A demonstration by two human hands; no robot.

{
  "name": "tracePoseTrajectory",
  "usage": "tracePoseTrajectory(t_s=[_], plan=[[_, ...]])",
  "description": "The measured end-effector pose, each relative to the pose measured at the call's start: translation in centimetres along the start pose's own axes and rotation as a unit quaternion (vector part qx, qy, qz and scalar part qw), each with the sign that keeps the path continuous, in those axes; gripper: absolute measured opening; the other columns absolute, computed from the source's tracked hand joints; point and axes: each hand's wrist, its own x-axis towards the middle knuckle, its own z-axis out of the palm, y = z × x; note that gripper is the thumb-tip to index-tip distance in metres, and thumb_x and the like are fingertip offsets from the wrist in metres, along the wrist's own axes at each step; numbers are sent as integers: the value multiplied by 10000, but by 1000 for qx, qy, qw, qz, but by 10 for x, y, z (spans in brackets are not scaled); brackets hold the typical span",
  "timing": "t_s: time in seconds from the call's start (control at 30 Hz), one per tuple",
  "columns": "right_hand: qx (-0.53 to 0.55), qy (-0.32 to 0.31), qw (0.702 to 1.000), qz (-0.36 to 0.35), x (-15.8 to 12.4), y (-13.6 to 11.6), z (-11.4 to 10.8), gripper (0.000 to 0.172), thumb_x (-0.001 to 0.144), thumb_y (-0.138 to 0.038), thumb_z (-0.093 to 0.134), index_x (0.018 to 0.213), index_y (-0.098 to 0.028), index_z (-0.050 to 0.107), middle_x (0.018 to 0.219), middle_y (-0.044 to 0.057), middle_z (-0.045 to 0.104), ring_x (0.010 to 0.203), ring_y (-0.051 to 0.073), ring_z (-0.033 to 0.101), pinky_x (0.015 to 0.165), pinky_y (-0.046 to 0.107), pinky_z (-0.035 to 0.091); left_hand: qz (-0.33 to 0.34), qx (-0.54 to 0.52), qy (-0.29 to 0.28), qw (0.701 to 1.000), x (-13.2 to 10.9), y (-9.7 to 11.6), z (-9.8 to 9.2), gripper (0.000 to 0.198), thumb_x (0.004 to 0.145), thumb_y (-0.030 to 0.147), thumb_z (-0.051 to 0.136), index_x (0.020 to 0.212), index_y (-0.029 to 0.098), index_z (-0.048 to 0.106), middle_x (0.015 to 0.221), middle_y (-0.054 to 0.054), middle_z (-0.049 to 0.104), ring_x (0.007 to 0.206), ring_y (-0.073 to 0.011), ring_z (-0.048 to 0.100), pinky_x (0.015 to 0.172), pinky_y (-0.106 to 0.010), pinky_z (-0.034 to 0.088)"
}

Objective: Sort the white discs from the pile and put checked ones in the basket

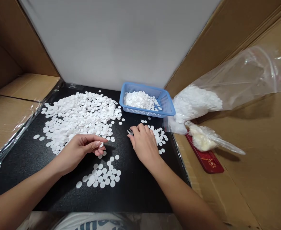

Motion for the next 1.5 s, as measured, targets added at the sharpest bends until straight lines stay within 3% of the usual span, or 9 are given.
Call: tracePoseTrajectory(t_s=[0.27,0.43,0.53,0.63,0.73,0.87,1.07,1.3,1.5], plan=[[381,-18,924,-26,-3,-58,-14,92,929,-205,625,965,-211,709,861,17,701,759,160,662,697,284,530,71,54,-24,996,5,-11,13,301,860,384,712,1039,175,589,755,-18,728,752,-179,717,756,-302,563],[280,75,956,34,7,-11,-16,102,901,-208,620,852,-218,709,853,28,724,799,197,676,744,336,536,102,159,17,982,-3,-10,9,223,971,417,553,1008,204,606,925,-70,778,927,-233,745,836,-346,579],[134,77,985,80,14,42,-17,190,897,-282,605,746,-207,694,756,44,679,678,217,641,666,372,518,150,312,-6,938,-13,-11,0,302,1016,417,465,1052,226,696,1084,-80,769,1069,-257,711,935,-372,541],[78,91,991,65,16,57,-15,239,920,-315,576,749,-199,698,817,73,659,731,236,646,697,396,525,219,423,-144,867,-22,-21,-6,432,982,446,547,1364,249,590,1433,-85,591,1378,-290,495,1166,-454,350],[150,67,986,-8,12,24,-8,167,948,-252,572,869,-201,710,873,60,668,814,213,660,758,361,543,263,491,-226,799,-24,-35,-6,701,904,568,603,1502,246,430,1559,-104,415,1483,-308,309,1237,-491,171],[182,-12,976,-121,4,-28,9,134,961,-180,573,1022,-178,692,936,72,668,878,204,649,791,334,553,272,524,-240,771,-24,-43,-5,795,882,633,577,1526,206,391,1572,-122,374,1489,-324,281,1234,-476,186],[93,-5,978,-187,2,-37,22,228,988,-112,469,943,-168,685,860,79,665,798,198,604,742,333,536,290,483,-271,781,-32,-39,-12,790,871,578,647,1527,218,393,1549,-113,410,1459,-317,353,1232,-452,217],[231,-57,939,-247,-7,-44,17,183,995,-161,499,954,-176,677,852,62,681,811,173,624,727,296,552,267,427,-301,810,-41,-28,-19,702,859,511,702,1477,265,478,1491,-84,510,1418,-308,431,1227,-448,243],[302,-128,943,-56,-5,-44,3,81,917,-131,581,931,-202,619,776,-8,635,668,132,614,614,242,530,295,377,-113,871,-40,-33,-27,222,987,223,543,1157,250,684,1133,-67,741,1206,-242,630,1014,-365,490]])
